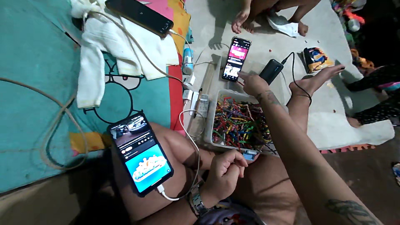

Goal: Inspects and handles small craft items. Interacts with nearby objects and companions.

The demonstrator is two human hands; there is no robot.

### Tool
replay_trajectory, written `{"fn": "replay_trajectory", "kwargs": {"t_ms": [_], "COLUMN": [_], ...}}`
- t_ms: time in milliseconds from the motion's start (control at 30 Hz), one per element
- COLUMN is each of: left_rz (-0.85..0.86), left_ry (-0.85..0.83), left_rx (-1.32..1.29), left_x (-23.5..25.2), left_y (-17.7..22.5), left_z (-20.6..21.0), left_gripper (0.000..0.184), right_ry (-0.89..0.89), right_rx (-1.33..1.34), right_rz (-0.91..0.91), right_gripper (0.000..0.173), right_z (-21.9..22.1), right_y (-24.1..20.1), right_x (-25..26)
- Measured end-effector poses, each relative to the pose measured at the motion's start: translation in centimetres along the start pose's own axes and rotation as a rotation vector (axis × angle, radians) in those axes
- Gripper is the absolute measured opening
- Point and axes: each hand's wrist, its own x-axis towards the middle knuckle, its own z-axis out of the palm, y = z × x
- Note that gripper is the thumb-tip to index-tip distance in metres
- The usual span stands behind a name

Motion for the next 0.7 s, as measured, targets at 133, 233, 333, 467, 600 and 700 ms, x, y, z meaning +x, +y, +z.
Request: {"fn": "replay_trajectory", "kwargs": {"t_ms": [133,233,333,467,600,700], "left_rz": [-0.023,-0.09,-0.099,-0.096,-0.074,-0.065], "left_ry": [0.037,0.064,0.064,0.061,0.088,0.098], "left_rx": [0.013,0.008,0.023,0.075,0.144,0.18], "left_x": [0.0,0.0,-0.1,-0.1,0.1,0.2], "left_y": [-0.1,0.1,0.2,0.1,-0.1,-0.2], "left_z": [0.0,0.1,0.2,0.2,0.1,0.2], "left_gripper": [0.022,0.024,0.025,0.025,0.022,0.021], "right_ry": [0.134,0.191,0.216,0.299,0.361,0.307], "right_rx": [0.153,0.228,0.237,0.319,0.394,0.388], "right_rz": [0.005,-0.004,-0.019,-0.089,-0.19,-0.152], "right_gripper": [0.054,0.046,0.042,0.034,0.026,0.024], "right_z": [-0.2,-0.2,-0.2,-0.4,-1.3,-1.2], "right_y": [0.1,0.0,0.2,0.5,-0.2,-0.1], "right_x": [-0.9,-2.1,-2.7,-4.3,-9.3,-14.1]}}
